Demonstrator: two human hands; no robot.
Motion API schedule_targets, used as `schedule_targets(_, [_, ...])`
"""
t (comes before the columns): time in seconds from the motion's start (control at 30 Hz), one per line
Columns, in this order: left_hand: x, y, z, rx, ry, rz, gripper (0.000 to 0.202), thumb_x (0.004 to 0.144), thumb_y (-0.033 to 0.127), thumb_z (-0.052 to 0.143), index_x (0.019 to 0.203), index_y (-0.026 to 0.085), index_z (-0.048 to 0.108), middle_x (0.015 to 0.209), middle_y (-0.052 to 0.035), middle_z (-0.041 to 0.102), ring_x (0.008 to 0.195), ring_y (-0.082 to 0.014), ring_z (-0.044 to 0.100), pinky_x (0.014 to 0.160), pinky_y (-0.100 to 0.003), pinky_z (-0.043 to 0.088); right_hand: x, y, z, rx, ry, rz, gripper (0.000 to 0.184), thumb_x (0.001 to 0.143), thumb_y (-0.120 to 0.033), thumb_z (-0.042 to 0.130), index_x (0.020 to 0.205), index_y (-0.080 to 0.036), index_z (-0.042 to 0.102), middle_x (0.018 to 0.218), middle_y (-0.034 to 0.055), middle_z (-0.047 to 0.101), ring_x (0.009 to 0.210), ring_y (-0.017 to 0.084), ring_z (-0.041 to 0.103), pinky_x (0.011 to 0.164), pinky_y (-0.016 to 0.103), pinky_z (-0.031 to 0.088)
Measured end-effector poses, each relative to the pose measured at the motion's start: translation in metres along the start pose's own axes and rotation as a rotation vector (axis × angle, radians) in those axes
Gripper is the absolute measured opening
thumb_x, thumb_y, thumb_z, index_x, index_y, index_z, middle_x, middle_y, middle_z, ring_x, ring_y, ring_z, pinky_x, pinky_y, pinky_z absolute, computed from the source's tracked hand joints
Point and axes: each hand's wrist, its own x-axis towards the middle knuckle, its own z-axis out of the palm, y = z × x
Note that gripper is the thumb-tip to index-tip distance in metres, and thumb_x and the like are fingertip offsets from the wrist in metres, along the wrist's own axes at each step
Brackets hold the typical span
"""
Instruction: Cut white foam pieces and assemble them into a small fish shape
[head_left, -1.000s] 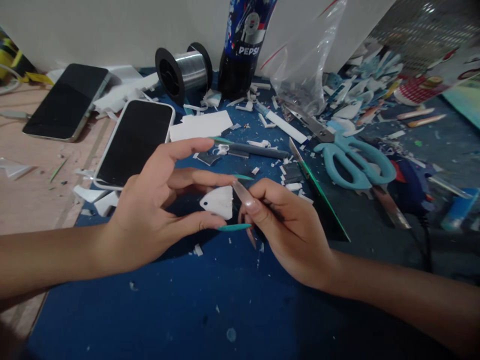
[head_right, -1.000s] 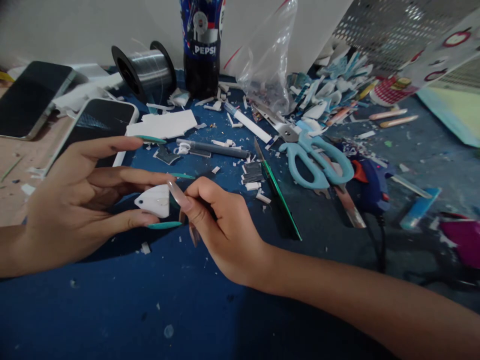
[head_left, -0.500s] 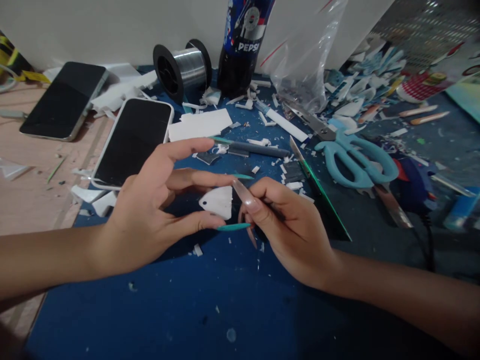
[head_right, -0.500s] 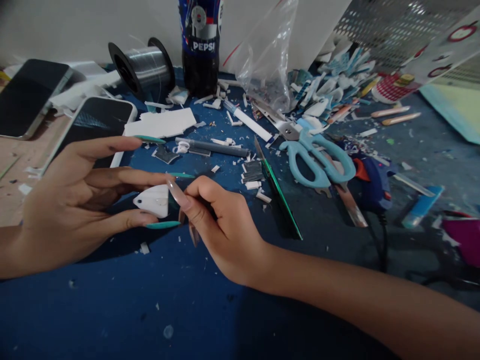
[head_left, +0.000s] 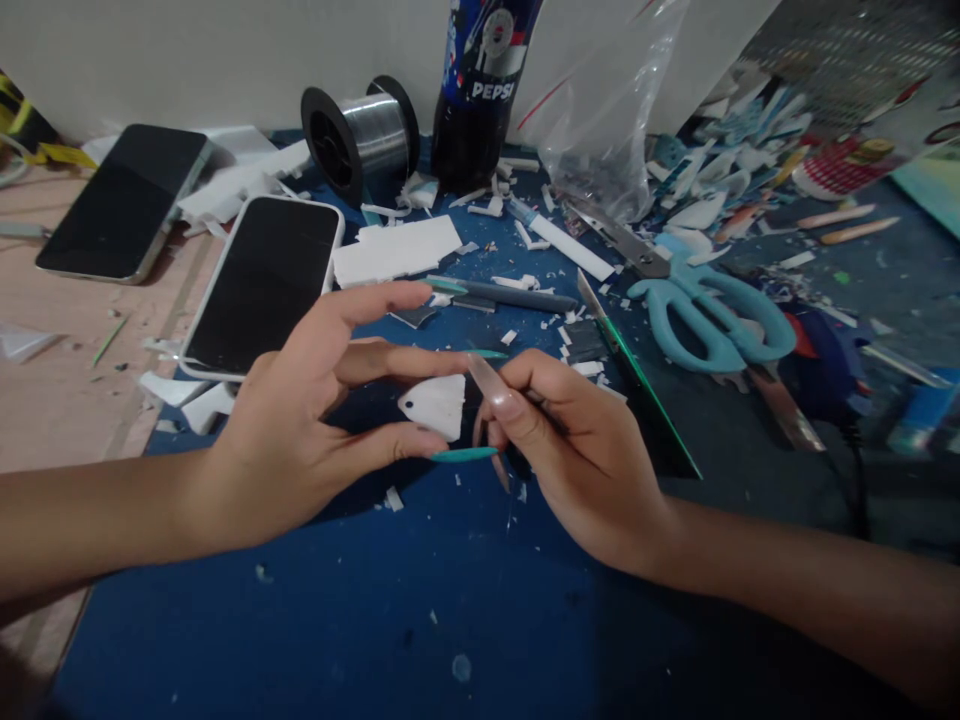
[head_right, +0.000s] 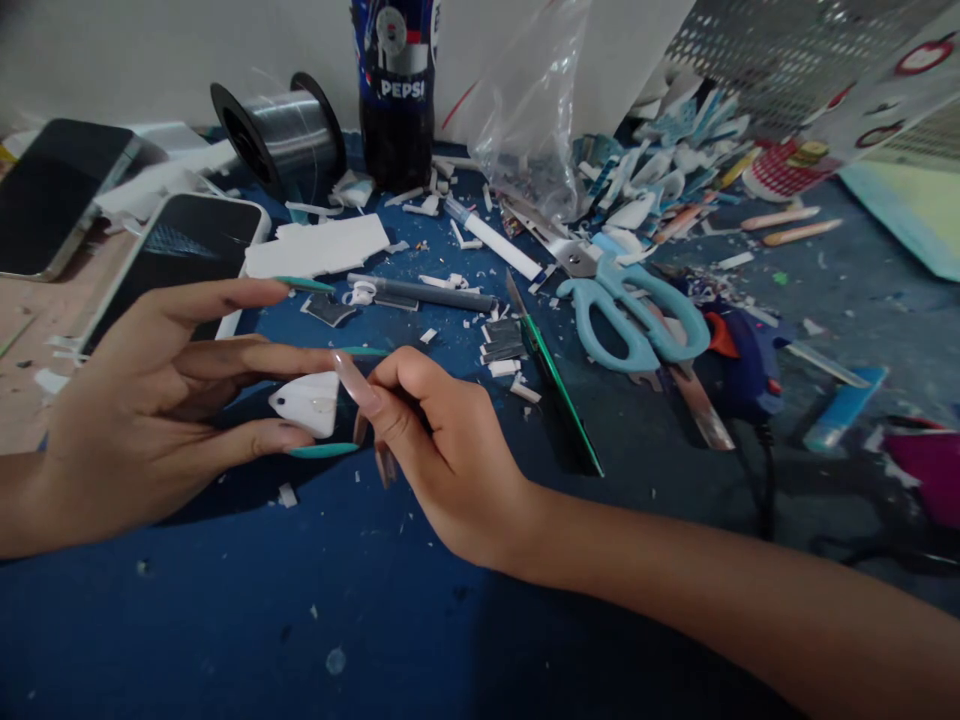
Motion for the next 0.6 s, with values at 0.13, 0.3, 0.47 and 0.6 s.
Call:
schedule_targets(0.13, [-0.001,-0.002,-0.001,-0.032,-0.004,0.008,0.056,0.086,0.05,0.066,0.134,0.028,0.046,0.107,0.0019,0.076,0.103,-0.0205,0.071,0.095,-0.03,0.057,0.0,-0.004,-0.001,0.038,-0.039,0.044,0.029,0.101,-0.036,0.043,0.079,-0.02,0.052,0.062,-0.0038,0.053,0.055,0.008,0.054,0.053,0.021,0.047])
schedule_targets(0.3, [-0.003,-0.005,0.0,-0.046,-0.026,0.079,0.07,0.085,0.046,0.068,0.143,0.028,0.033,0.105,0.0004,0.077,0.115,-0.0203,0.064,0.099,-0.033,0.054,0.004,-0.008,-0.005,0.153,-0.065,0.114,0.036,0.097,-0.048,0.047,0.074,-0.021,0.054,0.067,-0.0014,0.058,0.059,0.009,0.057,0.052,0.022,0.045])
schedule_targets(0.47, [0.0,0.001,-0.002,0.042,-0.074,0.179,0.063,0.09,0.05,0.058,0.145,0.03,0.033,0.1,-0.0003,0.077,0.116,-0.0224,0.062,0.092,-0.035,0.057,0.01,-0.013,-0.005,0.261,-0.109,0.223,0.037,0.089,-0.051,0.059,0.067,-0.021,0.057,0.061,-0.0031,0.058,0.05,0.008,0.05,0.046,0.023,0.039])
schedule_targets(0.6, [-0.001,0.003,-0.002,0.103,-0.061,0.182,0.061,0.088,0.056,0.057,0.138,0.023,0.044,0.107,-0.0041,0.075,0.113,-0.0225,0.063,0.091,-0.035,0.057,0.012,-0.016,-0.003,0.343,-0.121,0.246,0.026,0.083,-0.036,0.071,0.067,-0.02,0.059,0.06,-0.0044,0.058,0.056,0.009,0.058,0.052,0.021,0.048])
